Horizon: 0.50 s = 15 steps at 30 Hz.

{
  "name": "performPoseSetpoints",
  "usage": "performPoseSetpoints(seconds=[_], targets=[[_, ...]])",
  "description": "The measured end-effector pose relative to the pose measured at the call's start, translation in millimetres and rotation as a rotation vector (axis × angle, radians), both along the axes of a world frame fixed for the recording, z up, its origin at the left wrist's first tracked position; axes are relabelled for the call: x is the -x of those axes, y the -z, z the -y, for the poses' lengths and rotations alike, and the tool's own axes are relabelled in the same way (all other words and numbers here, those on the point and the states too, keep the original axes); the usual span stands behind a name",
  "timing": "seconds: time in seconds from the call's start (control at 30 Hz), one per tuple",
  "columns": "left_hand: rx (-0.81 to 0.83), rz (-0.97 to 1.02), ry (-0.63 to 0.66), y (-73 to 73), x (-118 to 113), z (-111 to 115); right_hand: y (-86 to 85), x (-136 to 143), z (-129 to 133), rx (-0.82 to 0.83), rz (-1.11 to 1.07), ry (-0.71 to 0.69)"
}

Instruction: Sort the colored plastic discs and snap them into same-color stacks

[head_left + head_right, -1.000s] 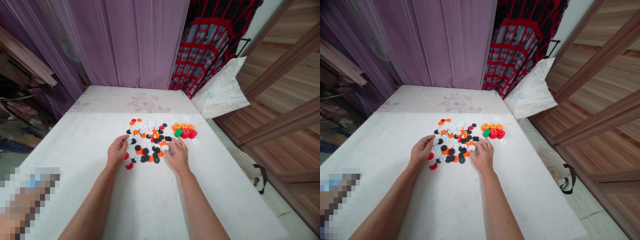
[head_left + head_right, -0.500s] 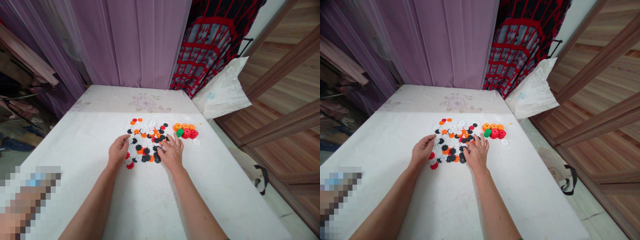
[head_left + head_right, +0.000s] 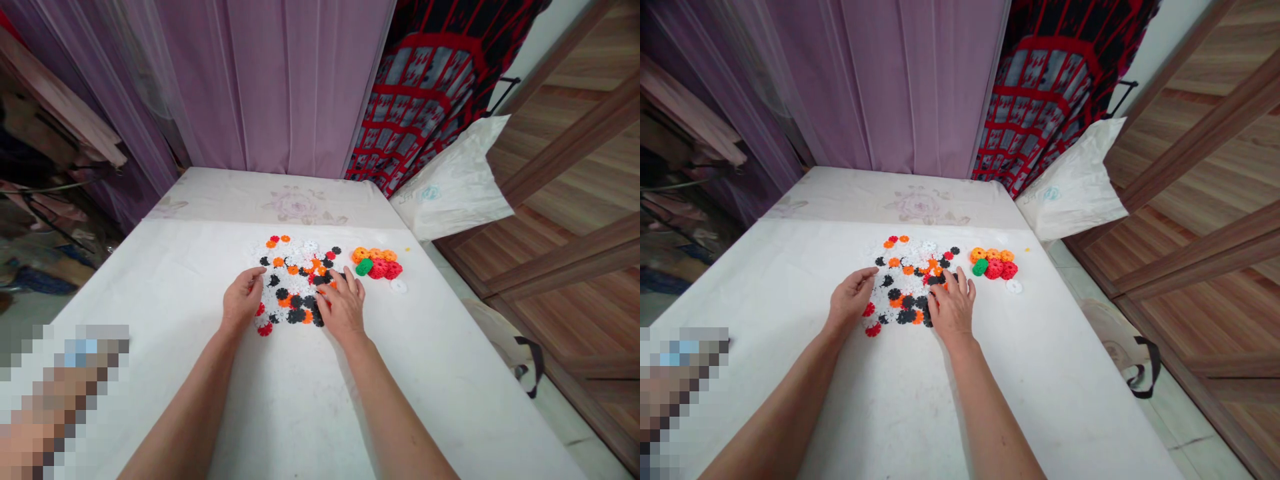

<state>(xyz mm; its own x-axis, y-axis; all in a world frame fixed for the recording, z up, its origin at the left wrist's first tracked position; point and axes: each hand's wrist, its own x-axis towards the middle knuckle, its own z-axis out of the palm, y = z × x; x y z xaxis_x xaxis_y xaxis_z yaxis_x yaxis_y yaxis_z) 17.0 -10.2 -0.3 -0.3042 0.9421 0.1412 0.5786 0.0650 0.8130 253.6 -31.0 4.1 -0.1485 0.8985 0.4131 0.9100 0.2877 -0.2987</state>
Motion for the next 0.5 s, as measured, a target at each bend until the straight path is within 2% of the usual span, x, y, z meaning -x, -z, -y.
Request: performPoseSetpoints(seconds=[0.27,0.5], targets=[[0.007,-0.001,0.003,0.7,0.3,-0.5,-5.7,0.9,0.4,0.104,0.082,-0.082],[-0.009,0.005,0.011,1.9,0.2,-0.2,-2.8,5.8,1.2,0.012,0.012,-0.106]])
